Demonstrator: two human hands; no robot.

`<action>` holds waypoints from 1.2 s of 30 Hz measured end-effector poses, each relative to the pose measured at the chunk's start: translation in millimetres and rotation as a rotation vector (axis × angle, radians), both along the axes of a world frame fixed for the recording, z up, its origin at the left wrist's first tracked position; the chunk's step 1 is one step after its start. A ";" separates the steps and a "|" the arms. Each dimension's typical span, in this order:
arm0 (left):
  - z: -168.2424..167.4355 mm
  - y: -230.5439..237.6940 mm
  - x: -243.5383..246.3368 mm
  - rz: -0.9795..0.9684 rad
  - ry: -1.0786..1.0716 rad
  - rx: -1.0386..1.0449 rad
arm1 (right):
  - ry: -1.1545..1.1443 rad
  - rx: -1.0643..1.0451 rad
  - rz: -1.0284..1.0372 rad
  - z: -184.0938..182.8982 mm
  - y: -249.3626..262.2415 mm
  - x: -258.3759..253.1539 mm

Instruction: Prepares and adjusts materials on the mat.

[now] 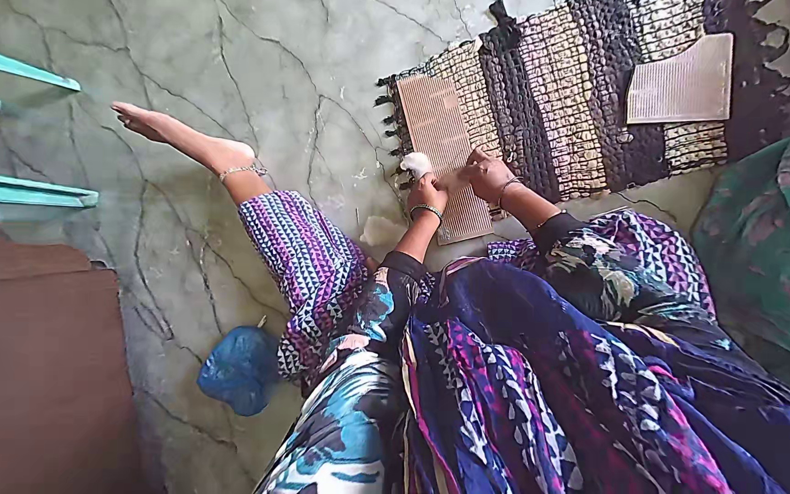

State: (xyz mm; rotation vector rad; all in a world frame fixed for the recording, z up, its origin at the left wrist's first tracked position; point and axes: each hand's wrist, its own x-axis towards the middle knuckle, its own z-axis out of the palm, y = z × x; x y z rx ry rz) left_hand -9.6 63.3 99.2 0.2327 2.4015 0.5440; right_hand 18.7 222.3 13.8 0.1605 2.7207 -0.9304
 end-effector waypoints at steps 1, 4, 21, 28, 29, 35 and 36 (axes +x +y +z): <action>-22.7 -3.5 -4.5 0.007 0.038 0.021 | -0.013 0.027 0.011 -1.2 -0.6 -0.8; -79.7 -11.0 -20.2 0.016 0.119 0.097 | -0.025 0.081 0.027 -3.3 1.0 -2.3; -93.9 -37.8 -41.2 -0.175 0.382 0.296 | -0.107 0.174 0.101 -0.1 9.3 0.0; -65.3 -34.6 -51.4 -0.211 0.325 0.160 | -0.078 0.122 0.073 -0.5 8.4 0.0; -29.1 -18.0 -63.9 -0.227 -0.078 -0.071 | -0.072 0.116 0.073 -0.8 8.2 0.3; -107.5 -6.7 -50.8 -0.054 0.131 0.422 | -0.104 0.163 0.100 -0.2 6.0 -0.5; -107.0 2.1 -49.5 -0.051 0.143 0.398 | -0.112 0.171 0.105 -0.5 5.6 0.1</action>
